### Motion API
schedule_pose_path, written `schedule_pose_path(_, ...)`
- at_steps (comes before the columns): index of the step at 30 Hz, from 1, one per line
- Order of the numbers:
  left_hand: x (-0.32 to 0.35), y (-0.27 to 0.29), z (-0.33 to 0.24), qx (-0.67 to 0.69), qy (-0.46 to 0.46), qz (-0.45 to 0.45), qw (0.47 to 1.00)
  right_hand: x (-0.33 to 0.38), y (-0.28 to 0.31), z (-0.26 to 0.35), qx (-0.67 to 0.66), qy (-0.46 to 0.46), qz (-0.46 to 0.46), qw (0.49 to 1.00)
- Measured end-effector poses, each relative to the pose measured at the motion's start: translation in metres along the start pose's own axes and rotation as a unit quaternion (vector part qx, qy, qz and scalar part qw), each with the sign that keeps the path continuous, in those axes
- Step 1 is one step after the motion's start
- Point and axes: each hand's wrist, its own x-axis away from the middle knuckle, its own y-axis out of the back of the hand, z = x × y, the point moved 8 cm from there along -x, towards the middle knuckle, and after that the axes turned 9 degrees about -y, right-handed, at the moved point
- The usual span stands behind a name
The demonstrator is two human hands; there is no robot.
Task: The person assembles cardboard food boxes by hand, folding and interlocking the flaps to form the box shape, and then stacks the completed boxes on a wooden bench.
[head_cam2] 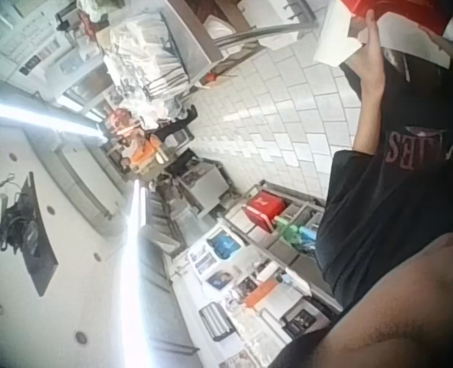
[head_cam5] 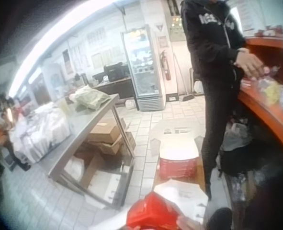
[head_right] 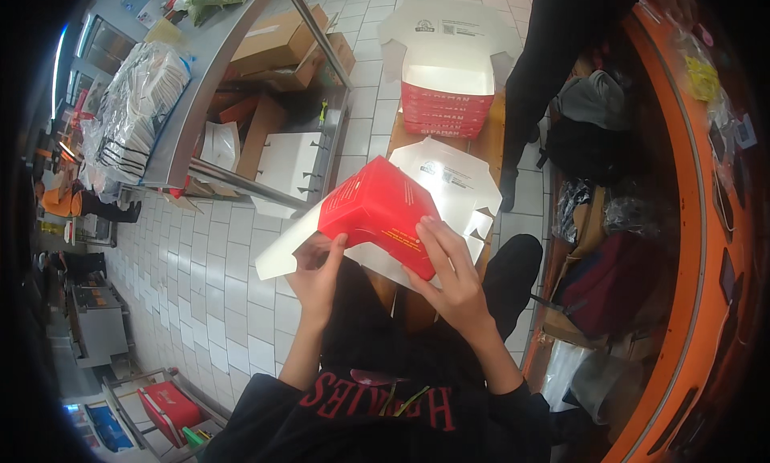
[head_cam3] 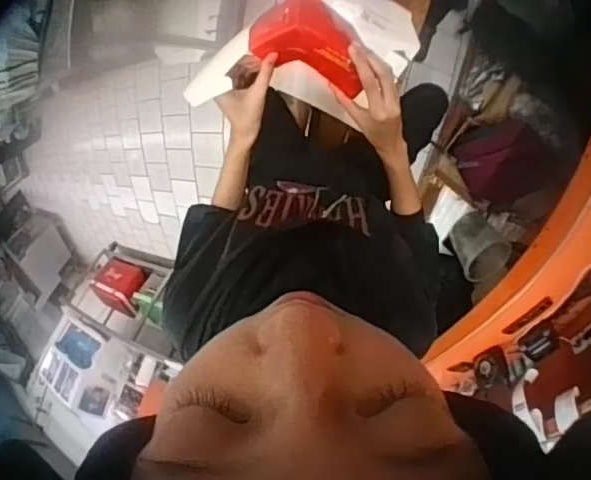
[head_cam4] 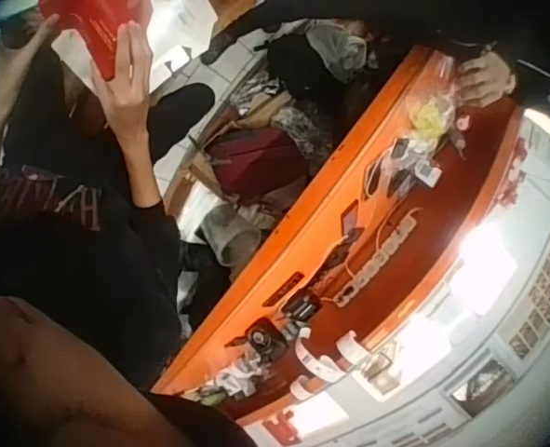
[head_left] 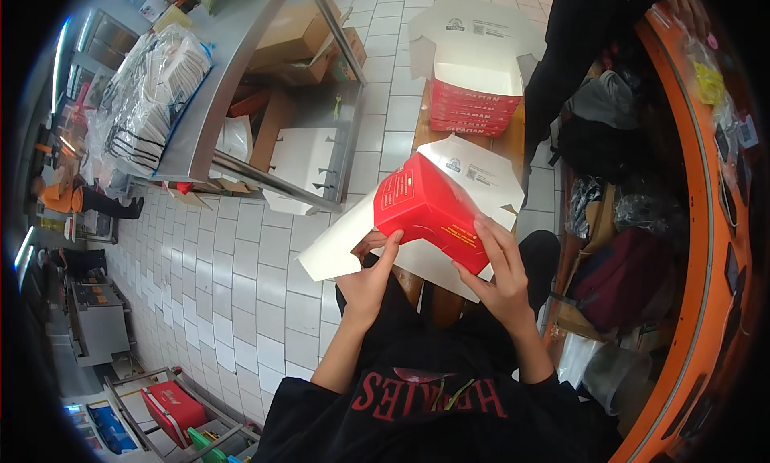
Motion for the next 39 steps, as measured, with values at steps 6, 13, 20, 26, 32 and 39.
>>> schedule_pose_path(6, 0.014, -0.014, 0.022, 0.119, 0.135, -0.02, 0.984, -0.002, -0.003, 0.007, -0.01, 0.01, -0.01, 1.0)
schedule_pose_path(13, 0.026, -0.046, 0.051, 0.251, 0.233, -0.004, 0.94, 0.003, -0.01, -0.001, -0.012, -0.005, -0.019, 1.0)
schedule_pose_path(20, 0.032, -0.055, 0.064, 0.251, 0.272, 0.124, 0.921, 0.005, -0.011, -0.01, -0.01, -0.03, 0.002, 1.0)
schedule_pose_path(26, 0.048, -0.072, 0.075, 0.447, 0.305, 0.127, 0.831, 0.011, -0.023, -0.01, -0.05, -0.057, -0.004, 0.997)
schedule_pose_path(32, 0.05, -0.071, 0.075, 0.46, 0.31, 0.161, 0.817, 0.027, -0.033, -0.01, -0.076, -0.118, -0.029, 0.99)
schedule_pose_path(39, 0.059, -0.068, 0.071, 0.323, 0.373, 0.195, 0.848, 0.041, -0.05, -0.033, -0.094, -0.195, 0.037, 0.976)
